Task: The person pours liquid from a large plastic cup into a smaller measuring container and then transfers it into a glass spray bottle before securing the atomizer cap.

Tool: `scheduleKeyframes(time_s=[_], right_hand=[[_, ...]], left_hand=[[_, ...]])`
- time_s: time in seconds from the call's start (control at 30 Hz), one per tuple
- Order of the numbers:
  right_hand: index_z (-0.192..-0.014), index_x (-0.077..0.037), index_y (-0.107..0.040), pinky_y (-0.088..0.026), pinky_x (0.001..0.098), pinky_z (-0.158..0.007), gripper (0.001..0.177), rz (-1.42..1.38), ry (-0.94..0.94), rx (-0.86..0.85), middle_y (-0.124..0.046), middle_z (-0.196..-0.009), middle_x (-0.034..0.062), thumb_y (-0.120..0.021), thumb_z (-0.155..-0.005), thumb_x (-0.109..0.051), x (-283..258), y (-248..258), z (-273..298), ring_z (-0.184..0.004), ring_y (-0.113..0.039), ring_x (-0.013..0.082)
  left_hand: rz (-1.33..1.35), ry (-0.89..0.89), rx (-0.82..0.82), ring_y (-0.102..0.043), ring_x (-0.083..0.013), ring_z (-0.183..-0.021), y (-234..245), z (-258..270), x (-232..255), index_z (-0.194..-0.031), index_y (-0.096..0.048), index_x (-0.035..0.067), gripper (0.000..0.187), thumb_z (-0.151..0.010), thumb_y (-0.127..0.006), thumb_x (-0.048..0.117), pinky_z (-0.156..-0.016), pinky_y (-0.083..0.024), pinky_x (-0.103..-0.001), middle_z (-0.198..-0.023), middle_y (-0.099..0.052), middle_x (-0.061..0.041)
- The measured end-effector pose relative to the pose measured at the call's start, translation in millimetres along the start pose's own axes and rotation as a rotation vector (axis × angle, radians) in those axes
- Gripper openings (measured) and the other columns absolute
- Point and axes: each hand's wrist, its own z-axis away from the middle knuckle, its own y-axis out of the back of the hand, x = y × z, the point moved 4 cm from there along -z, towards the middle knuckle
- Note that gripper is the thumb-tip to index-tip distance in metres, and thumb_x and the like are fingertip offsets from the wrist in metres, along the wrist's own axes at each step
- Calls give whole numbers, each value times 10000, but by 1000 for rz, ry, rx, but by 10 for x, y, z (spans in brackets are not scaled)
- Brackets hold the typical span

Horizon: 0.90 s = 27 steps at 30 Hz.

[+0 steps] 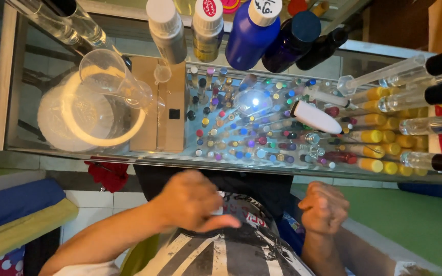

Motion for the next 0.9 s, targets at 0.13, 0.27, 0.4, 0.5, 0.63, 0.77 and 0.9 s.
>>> scheduleKeyframes(time_s=[0.13, 0.27, 0.4, 0.5, 0.63, 0.77, 0.9], right_hand=[[-885, -36, -731, -534, 400, -862, 615, 141, 98, -236, -758, -862, 145, -206, -1093, -279, -300, -244, -329, -882, -682, 282], [-1575, -17, -296, -181, 571, -1364, 663, 222, -20, -591, -276, -1675, 173, -242, -1108, -484, -298, -589, -576, -1615, -195, 381], [-1647, -26, -78, -89, 533, -1358, 764, 364, -63, -753, -71, -1737, 177, -291, -1101, -515, -180, -919, -849, -1633, -33, 367], [-1629, -8, -52, -16, 480, -1314, 778, 407, -147, -907, -49, -1722, 205, -392, -1086, -451, -56, -1245, -1046, -1607, -15, 350], [-1603, 55, -203, -88, 493, -1302, 848, 479, 23, -944, -162, -1697, 214, -464, -1062, -544, -36, -1783, -1203, -1588, -93, 326], [-1595, 63, -217, -72, 507, -1298, 832, 484, 163, -1000, -161, -1690, 227, -400, -1078, -562, -51, -2167, -1222, -1582, -86, 342], [-1599, 79, -193, -41, 503, -1305, 888, 473, 208, -1027, -139, -1694, 234, -368, -1072, -613, -137, -2347, -1255, -1582, -54, 352]], left_hand=[[-216, 193, -17, -379, -178, -658, 305, -96, -213, -757, -502, 121, 650, -978, -332, 708, -665, -328, -356, -707, -426, -8], [-494, 402, -269, -325, -400, -1519, 236, -132, -385, -1569, -330, -19, 1023, -960, -399, 799, -1264, -222, -583, -1592, -406, -193], [-496, 351, -412, -141, -369, -1583, -83, -30, -248, -1608, -188, -29, 1108, -946, -268, 856, -1307, -130, -530, -1686, -182, -233], [-244, 245, -539, -151, -351, -1575, -166, 36, -1, -1592, -281, -5, 1006, -966, -230, 780, -1285, -97, -475, -1663, -205, -251], [-51, 239, -390, -402, -416, -1477, -85, 107, 68, -1459, -494, -63, 887, -967, -488, 676, -1248, -273, -537, -1525, -486, -285], [34, 183, -330, -460, -429, -1441, -1, 121, 99, -1401, -548, -71, 804, -969, -560, 607, -1225, -334, -550, -1500, -512, -278], [131, 108, -216, -598, -399, -1321, 130, 88, 182, -1277, -651, -38, 641, -993, -574, 531, -1163, -440, -559, -1344, -649, -215]])
